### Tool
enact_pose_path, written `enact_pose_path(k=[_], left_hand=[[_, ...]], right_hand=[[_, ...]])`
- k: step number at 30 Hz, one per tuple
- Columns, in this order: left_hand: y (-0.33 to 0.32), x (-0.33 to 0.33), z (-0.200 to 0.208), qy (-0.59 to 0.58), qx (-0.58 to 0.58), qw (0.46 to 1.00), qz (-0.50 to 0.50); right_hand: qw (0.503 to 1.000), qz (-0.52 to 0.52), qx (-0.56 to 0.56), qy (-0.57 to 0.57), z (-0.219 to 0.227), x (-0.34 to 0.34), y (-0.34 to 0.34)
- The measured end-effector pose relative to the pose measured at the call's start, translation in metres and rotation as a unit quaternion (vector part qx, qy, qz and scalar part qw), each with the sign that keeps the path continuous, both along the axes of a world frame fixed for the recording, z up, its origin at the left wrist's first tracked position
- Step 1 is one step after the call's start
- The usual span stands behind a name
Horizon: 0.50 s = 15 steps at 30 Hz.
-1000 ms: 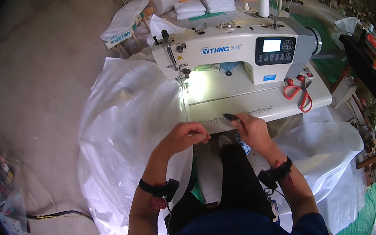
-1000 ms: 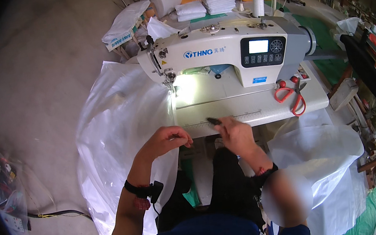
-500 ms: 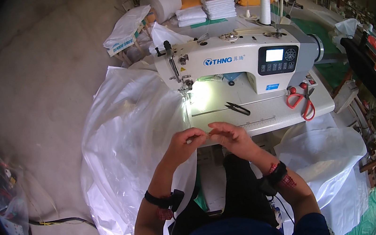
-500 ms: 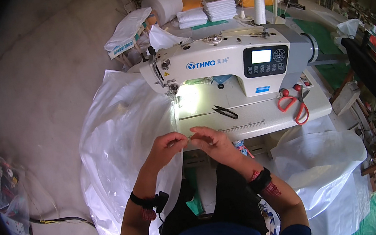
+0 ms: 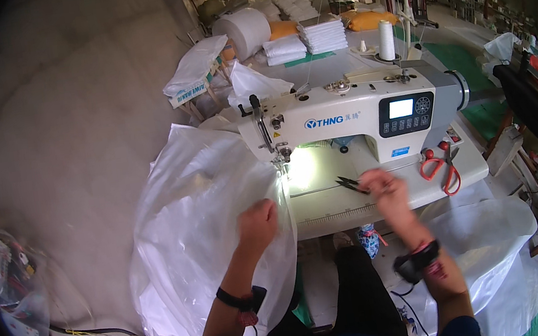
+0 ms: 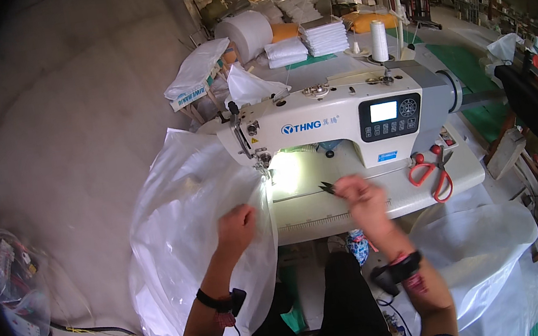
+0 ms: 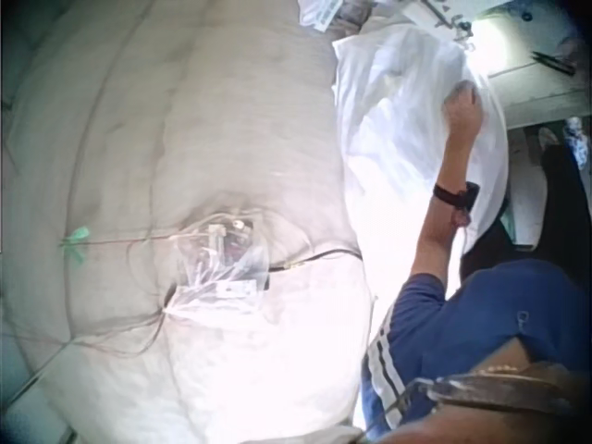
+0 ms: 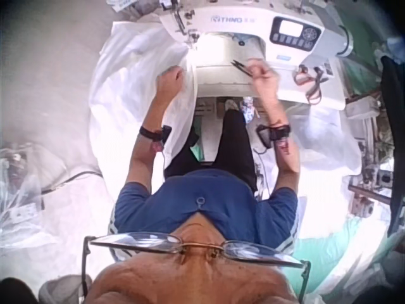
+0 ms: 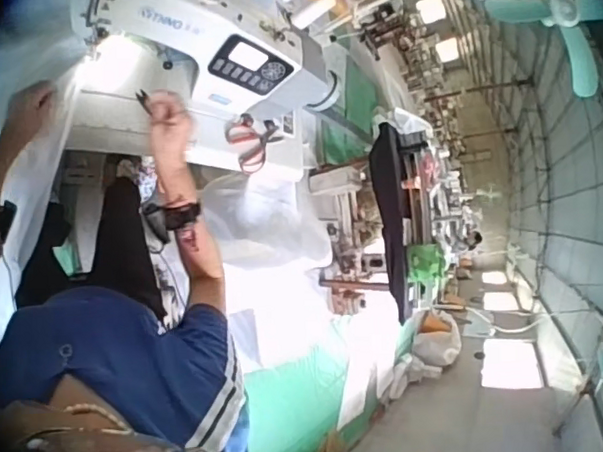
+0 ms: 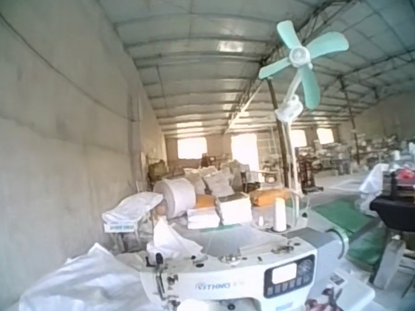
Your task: Sewing large white plastic or synthetic sheets using an industrial sewing machine.
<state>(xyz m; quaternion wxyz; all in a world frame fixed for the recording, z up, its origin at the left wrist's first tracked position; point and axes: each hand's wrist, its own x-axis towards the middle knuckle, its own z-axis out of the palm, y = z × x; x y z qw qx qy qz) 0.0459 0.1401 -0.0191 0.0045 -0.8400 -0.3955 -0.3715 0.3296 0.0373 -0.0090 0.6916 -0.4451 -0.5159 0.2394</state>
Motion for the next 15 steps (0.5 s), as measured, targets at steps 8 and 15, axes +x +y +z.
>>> enact_pose_path(k=[8, 15], left_hand=[[0.058, 0.029, -0.001, -0.049, -0.128, 0.969, -0.204], [0.112, 0.010, -0.042, -0.114, -0.169, 0.978, -0.035]], right_hand=[[0.689, -0.632, 0.016, -0.353, 0.094, 0.294, 0.065], [0.815, -0.421, -0.253, -0.307, 0.097, 0.362, 0.088]])
